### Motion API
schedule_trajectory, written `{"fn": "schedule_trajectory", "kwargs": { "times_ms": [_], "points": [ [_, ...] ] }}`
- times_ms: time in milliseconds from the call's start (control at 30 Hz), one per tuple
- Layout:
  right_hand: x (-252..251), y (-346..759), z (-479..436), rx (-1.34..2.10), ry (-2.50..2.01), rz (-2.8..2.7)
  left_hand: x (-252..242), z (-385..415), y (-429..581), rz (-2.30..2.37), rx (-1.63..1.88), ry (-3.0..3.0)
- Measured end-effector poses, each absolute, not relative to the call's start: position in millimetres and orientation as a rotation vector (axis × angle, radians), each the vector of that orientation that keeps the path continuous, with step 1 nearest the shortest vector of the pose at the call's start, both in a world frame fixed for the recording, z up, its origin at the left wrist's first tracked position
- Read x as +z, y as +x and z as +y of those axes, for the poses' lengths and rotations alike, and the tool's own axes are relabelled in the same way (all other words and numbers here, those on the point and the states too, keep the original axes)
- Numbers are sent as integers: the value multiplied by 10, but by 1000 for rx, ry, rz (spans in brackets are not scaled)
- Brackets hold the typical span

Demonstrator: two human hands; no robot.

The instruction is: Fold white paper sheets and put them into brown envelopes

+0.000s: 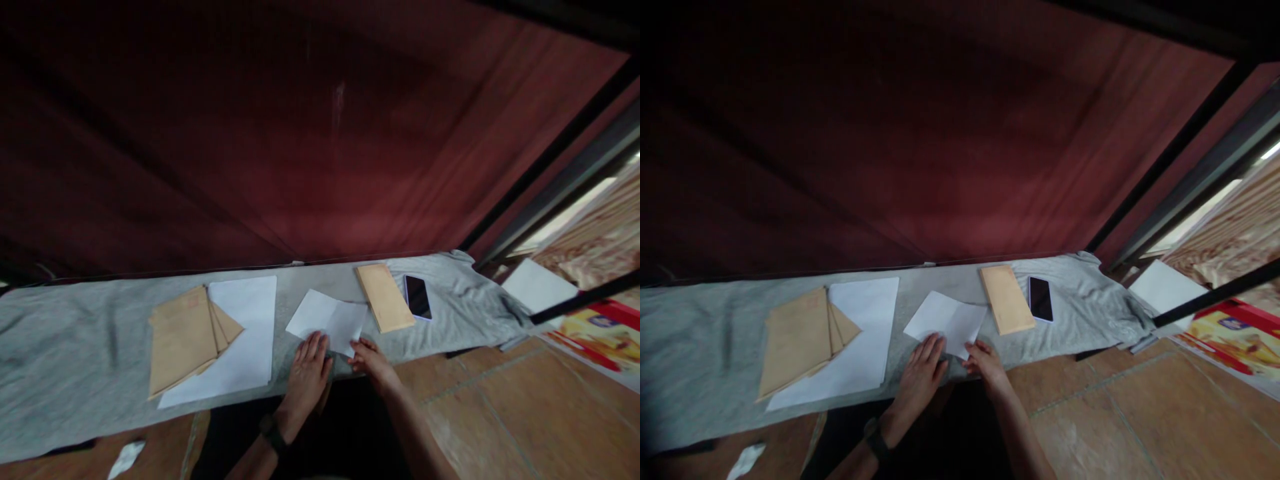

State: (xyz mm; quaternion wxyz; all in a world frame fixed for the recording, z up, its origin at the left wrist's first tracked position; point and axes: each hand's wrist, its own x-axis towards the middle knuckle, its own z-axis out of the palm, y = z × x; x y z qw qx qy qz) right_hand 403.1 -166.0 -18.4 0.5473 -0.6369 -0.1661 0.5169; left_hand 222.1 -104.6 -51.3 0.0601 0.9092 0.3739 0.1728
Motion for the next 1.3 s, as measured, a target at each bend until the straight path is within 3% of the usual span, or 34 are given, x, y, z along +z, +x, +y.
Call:
{"fn": "schedule_trajectory", "kwargs": {
  "times_ms": [200,400,833,1067,1300],
  "points": [
    [-199,3740,-1986,1388,-1369,-373,-397,-919,2231,1022,486,2701],
    [-267,3763,-2009,1327,-1317,-680,-405,-628,2041,899,521,2570],
    [-595,4117,-2080,384,-1809,-1171,-388,-479,1796,846,475,2524],
    [-523,4206,-1789,139,-1832,-1656,-254,-365,1886,909,509,2556],
    [-607,4319,-1672,185,-1775,-1738,-399,-417,1857,794,458,2565]
  ]
}}
